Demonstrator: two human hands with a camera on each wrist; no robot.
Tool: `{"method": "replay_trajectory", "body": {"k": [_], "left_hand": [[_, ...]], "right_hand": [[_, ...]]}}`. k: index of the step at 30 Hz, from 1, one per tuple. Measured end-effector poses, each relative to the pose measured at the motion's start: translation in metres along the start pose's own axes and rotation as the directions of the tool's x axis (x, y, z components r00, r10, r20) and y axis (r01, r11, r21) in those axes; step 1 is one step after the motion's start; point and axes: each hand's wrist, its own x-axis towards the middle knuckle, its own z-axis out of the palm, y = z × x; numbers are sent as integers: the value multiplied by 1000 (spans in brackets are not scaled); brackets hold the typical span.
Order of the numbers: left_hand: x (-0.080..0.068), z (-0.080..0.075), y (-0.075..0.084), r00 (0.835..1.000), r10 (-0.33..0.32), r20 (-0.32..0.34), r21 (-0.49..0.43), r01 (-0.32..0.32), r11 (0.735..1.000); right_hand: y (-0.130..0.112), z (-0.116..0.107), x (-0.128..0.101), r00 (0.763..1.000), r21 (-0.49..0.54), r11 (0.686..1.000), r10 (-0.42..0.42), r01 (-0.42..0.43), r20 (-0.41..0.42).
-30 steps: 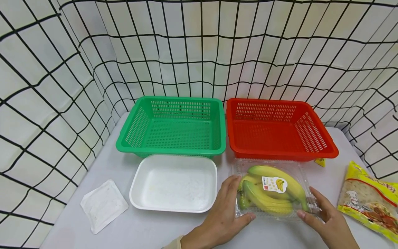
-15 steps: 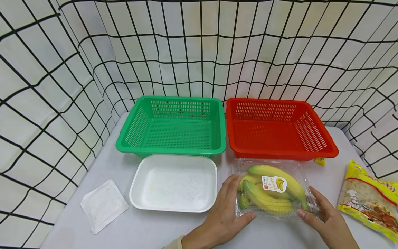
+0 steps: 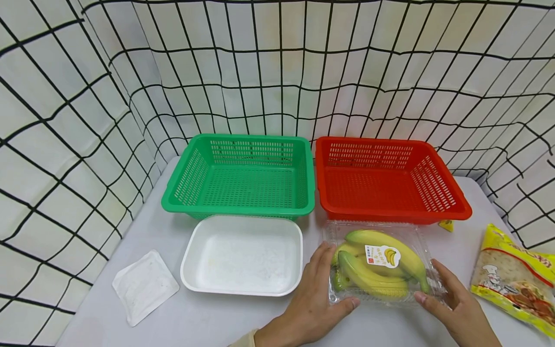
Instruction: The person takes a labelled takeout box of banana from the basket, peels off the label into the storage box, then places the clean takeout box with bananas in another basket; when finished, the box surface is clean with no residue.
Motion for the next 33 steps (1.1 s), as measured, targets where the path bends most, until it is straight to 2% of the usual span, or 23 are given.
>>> {"method": "replay_trajectory", "body": {"k": [4, 6, 8, 10, 14, 16, 18, 24, 30, 33], "left_hand": [[-1, 3, -1, 997, -69, 32, -51, 71, 996], [0, 4, -1, 993, -107, 44, -85, 110, 990], [1, 5, -2, 988, -141, 55, -127, 147, 981], [2, 6, -3, 985, -160, 66, -170, 169, 971], [4, 7, -5, 981, -180, 73, -254, 193, 948], [5, 7, -6, 980, -184, 71, -289, 197, 937], [5, 6, -6, 980, -187, 72, -321, 200, 926], [8, 5, -7, 976, -192, 99, -411, 216, 886], [8, 5, -9, 976, -187, 109, -449, 216, 867], [8, 5, -9, 976, -188, 115, -446, 219, 868]], "right_hand": [[-5, -5, -3, 999, -45, 998, -41, 40, -21], [-11, -7, -6, 995, -68, 995, -74, 69, -67], [-17, -9, -10, 982, -93, 990, -117, 104, -147], [-24, -9, -15, 952, -142, 978, -185, 154, -242], [-40, -9, -21, 868, -281, 928, -337, 243, -364], [-48, -10, -22, 844, -331, 898, -402, 289, -355], [-56, -13, -21, 836, -362, 874, -444, 325, -322], [-74, -17, -15, 843, -447, 806, -507, 389, -181], [-82, -17, -4, 868, -440, 804, -486, 400, -99], [-83, -16, 1, 862, -420, 803, -499, 423, -84]]}}
